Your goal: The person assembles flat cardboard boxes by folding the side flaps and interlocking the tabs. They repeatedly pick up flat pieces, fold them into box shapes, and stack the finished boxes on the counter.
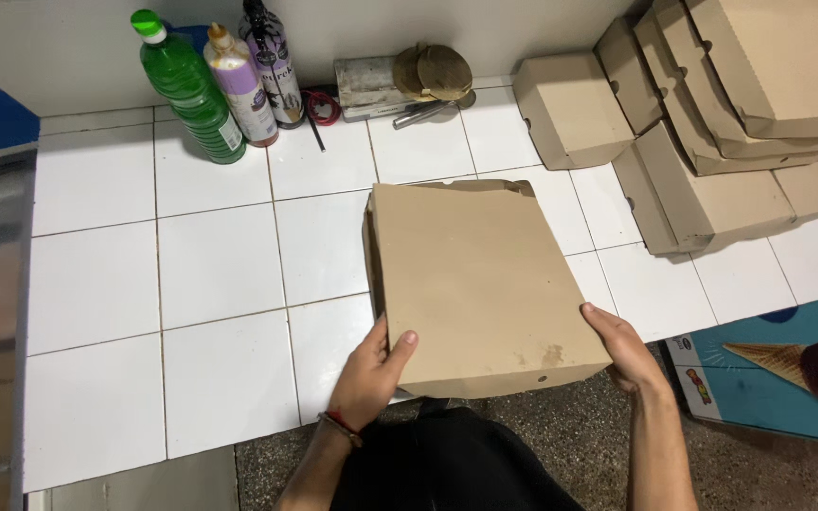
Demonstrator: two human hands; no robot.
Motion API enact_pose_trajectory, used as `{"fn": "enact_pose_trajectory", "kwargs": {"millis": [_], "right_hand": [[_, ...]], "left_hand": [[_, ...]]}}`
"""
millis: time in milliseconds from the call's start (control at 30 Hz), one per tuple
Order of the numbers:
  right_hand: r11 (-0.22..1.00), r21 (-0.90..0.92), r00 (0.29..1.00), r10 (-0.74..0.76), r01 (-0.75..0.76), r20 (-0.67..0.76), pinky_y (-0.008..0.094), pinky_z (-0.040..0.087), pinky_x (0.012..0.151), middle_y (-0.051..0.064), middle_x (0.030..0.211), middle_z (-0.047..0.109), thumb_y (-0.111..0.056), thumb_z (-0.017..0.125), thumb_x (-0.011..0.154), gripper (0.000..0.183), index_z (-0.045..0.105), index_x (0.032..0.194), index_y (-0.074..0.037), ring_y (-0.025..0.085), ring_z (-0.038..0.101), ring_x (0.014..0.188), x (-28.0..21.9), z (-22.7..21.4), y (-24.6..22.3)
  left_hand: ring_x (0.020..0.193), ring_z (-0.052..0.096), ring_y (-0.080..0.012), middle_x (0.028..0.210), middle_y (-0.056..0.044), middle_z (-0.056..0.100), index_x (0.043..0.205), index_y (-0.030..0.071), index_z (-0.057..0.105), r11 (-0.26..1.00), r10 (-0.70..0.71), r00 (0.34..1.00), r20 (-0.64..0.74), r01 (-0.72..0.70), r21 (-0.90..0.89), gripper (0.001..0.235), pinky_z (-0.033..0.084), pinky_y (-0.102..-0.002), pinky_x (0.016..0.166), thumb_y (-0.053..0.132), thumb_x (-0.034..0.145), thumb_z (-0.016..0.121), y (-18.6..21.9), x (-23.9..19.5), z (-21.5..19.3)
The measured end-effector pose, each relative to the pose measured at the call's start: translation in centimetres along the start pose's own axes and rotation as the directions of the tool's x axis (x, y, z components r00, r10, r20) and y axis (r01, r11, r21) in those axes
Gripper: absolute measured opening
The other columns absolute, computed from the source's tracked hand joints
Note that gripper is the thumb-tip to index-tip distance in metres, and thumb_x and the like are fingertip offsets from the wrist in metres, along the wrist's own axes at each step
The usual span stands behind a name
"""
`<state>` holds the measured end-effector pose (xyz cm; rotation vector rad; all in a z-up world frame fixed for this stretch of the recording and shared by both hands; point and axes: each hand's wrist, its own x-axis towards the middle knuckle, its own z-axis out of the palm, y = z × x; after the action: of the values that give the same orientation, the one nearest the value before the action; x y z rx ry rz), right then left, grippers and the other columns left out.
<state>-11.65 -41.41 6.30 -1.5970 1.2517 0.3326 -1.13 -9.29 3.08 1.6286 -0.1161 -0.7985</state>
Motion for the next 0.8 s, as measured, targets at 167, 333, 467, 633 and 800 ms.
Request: {"fn": "enact_pose_trajectory", "kwargs": {"millis": [167,333,467,633,800], "right_hand": [[0.98,0.197,0.999,-0.006,-0.002,0.044,0.04,0.045,0.096,0.015,0.132,0.065,-0.032,0.053,0.103,0.048,0.059,0.142,-0.005,0.031,0.061,0.112,2.9,-1.3,1.5],[0.933,0.279,0.972,-0.237,0.227,0.001,0.052,0.058,0.056,0.03,0.088,0.07,-0.027,0.062,0.104,0.048,0.06,0.137,0.008,0.04,0.071,0.061,8.8,-2.4,5.8],[0.943,0.207,0.964,-0.266,0.26,0.002,0.046,0.059,0.056,0.025,0.083,0.068,-0.024,0.061,0.105,0.043,0.063,0.134,0.007,0.033,0.069,0.059,12.6,-2.8,7.1],[0.927,0.136,0.937,-0.348,0.348,-0.024,0.041,0.058,0.057,0.022,0.079,0.067,-0.024,0.066,0.102,0.039,0.069,0.131,0.003,0.027,0.067,0.063,12.5,-2.6,6.2],[0.896,0.203,0.918,-0.393,0.395,-0.053,0.031,0.052,0.049,0.017,0.077,0.067,-0.021,0.066,0.101,0.035,0.07,0.127,0.002,0.02,0.061,0.056,9.5,-1.0,3.1]], "left_hand": [[0.06,0.039,-0.0107,0.066,0.004,0.039,0.132,0.024,0.056,0.951,-0.12,0.99,0.076,0.093,0.294,0.043,0.036,-0.027,0.06,0.049,0.099,0.051,2.9,-0.9,0.2],[0.111,0.07,-0.0349,0.117,-0.021,0.074,0.164,0.01,0.024,0.91,-0.223,0.956,0.189,0.135,0.393,0.078,0.054,-0.044,0.084,0.057,0.105,0.042,0.8,1.4,-1.1],[0.088,0.074,-0.0241,0.102,-0.013,0.076,0.161,0.007,0.031,0.867,-0.3,0.941,0.158,0.2,0.457,0.075,0.058,-0.037,0.075,0.057,0.105,0.04,0.9,2.1,-2.2],[0.06,0.075,-0.0181,0.083,-0.013,0.076,0.158,0.001,0.033,0.893,-0.324,0.93,0.174,0.239,0.382,0.075,0.062,-0.03,0.06,0.051,0.104,0.046,-0.1,2.6,-2.8],[0.065,0.077,-0.0195,0.08,-0.014,0.075,0.16,-0.001,0.026,0.921,-0.31,0.937,0.16,0.254,0.295,0.081,0.066,-0.03,0.062,0.052,0.103,0.051,0.0,3.3,-2.5]]}}
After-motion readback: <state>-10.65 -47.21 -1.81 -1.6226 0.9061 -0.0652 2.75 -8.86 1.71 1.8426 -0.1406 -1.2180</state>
